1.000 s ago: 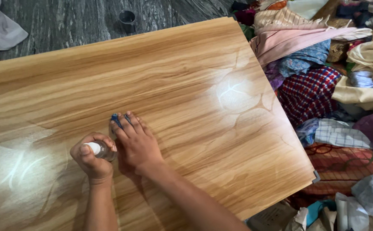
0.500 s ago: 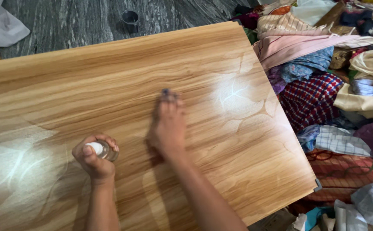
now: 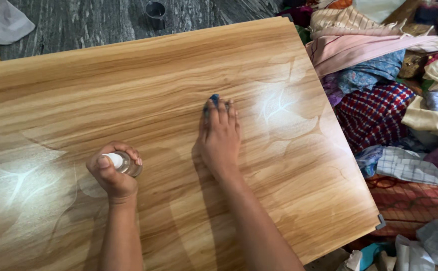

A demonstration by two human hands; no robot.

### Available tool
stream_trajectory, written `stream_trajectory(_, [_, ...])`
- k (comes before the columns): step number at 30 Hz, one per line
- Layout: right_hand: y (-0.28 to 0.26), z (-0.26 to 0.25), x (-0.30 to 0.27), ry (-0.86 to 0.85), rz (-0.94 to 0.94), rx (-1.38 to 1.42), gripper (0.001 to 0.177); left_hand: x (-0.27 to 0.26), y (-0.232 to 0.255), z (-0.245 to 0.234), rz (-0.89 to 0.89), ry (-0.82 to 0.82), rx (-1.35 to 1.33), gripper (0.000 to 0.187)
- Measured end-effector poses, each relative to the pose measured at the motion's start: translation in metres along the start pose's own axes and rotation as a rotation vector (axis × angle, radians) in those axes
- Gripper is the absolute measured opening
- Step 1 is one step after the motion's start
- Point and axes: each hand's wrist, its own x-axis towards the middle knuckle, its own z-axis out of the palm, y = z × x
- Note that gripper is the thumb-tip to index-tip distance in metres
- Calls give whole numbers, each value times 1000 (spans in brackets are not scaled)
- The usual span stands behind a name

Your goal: The person sprays a liquid from a small bottle onto a wooden table surface and wipes it with a cloth. The person repeatedly applies the liquid and scrubs the table in a circular motion to clean the surface.

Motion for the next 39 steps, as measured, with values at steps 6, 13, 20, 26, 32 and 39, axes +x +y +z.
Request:
stream_trajectory(6, [-45,26,-6,-55,-85,-50,67,10,-4,9,1,-16,14,83])
stream_trajectory(13, [-39,23,-18,-175,-439,127,62,20,-7,21,27,-42,19,80])
stream_trajectory(20, [49,7,41,24,-59,21,47,22,-4,22,9,-29,18,81])
stream_trajectory(26, [-13,44,29,-74,-67,14,61,28,-7,29,-6,-27,-16,80])
stream_trajectory(32, [-67,50,10,-123,-400,206,58,31,-4,27,4,-68,69,82])
stream_trajectory(39, [28,19,55,-40,-81,62,50,42,-16,0,3,22,-58,76])
